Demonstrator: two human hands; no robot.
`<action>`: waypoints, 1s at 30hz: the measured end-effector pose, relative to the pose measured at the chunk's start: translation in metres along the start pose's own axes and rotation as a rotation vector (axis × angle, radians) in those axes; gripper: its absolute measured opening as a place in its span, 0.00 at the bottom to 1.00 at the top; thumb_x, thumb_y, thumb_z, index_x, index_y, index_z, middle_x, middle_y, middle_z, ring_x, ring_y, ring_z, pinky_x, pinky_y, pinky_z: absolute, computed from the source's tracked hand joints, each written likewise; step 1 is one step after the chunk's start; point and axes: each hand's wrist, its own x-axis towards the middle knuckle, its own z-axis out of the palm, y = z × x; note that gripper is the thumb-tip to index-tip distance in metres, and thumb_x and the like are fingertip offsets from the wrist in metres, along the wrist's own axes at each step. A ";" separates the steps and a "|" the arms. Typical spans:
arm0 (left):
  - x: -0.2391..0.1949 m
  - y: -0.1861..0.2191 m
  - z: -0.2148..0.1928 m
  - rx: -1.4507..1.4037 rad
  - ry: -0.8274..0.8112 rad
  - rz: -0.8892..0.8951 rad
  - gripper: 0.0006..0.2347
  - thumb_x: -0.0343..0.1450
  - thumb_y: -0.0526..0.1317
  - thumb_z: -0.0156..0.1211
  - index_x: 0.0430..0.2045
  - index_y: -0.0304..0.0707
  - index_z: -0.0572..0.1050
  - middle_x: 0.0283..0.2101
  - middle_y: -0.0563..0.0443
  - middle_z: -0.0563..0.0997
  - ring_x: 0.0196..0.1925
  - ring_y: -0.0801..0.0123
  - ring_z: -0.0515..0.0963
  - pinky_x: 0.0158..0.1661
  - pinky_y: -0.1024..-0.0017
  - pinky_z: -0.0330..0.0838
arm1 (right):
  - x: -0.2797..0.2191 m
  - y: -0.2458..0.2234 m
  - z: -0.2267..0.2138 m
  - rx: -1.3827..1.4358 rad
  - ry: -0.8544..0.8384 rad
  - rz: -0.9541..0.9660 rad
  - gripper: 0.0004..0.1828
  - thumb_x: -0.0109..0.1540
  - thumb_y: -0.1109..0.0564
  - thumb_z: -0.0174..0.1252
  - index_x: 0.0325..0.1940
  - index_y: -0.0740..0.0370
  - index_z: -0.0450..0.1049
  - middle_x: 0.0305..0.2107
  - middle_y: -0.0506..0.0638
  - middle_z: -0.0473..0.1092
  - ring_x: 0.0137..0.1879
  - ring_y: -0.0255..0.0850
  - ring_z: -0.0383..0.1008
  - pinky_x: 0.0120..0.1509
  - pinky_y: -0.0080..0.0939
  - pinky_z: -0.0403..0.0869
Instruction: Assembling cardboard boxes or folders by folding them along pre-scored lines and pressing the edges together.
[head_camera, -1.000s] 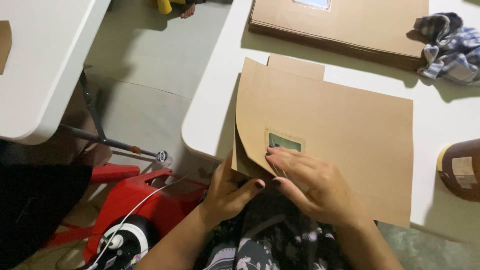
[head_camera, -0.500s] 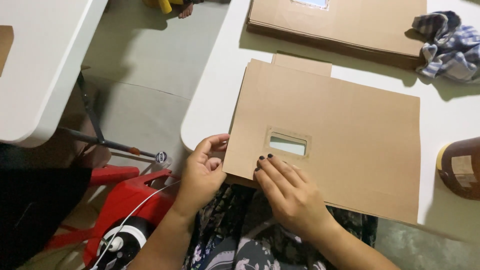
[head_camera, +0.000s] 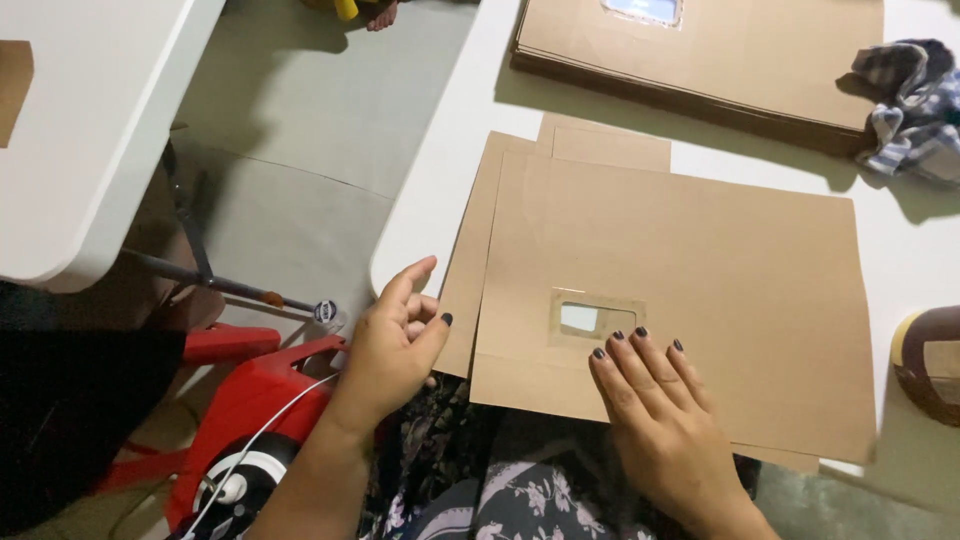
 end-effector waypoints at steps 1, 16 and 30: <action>0.003 -0.001 0.000 0.001 -0.001 0.002 0.29 0.68 0.32 0.53 0.70 0.46 0.63 0.36 0.51 0.73 0.22 0.77 0.70 0.14 0.73 0.78 | 0.001 0.002 0.002 -0.001 0.001 0.001 0.23 0.67 0.61 0.45 0.66 0.57 0.69 0.64 0.53 0.69 0.73 0.52 0.65 0.78 0.56 0.60; 0.017 -0.012 -0.002 -0.190 0.003 0.199 0.17 0.71 0.30 0.53 0.54 0.39 0.79 0.23 0.59 0.74 0.17 0.84 0.58 0.21 0.83 0.53 | 0.019 0.020 -0.005 0.469 0.228 -0.177 0.05 0.67 0.65 0.47 0.48 0.67 0.61 0.63 0.80 0.59 0.68 0.70 0.69 0.73 0.70 0.72; 0.013 -0.017 0.005 -0.315 -0.149 0.529 0.17 0.74 0.46 0.54 0.51 0.31 0.75 0.50 0.45 0.80 0.56 0.62 0.79 0.58 0.69 0.73 | 0.065 0.001 -0.026 0.392 0.107 -0.125 0.08 0.63 0.59 0.62 0.45 0.64 0.76 0.52 0.55 0.76 0.52 0.49 0.81 0.59 0.48 0.79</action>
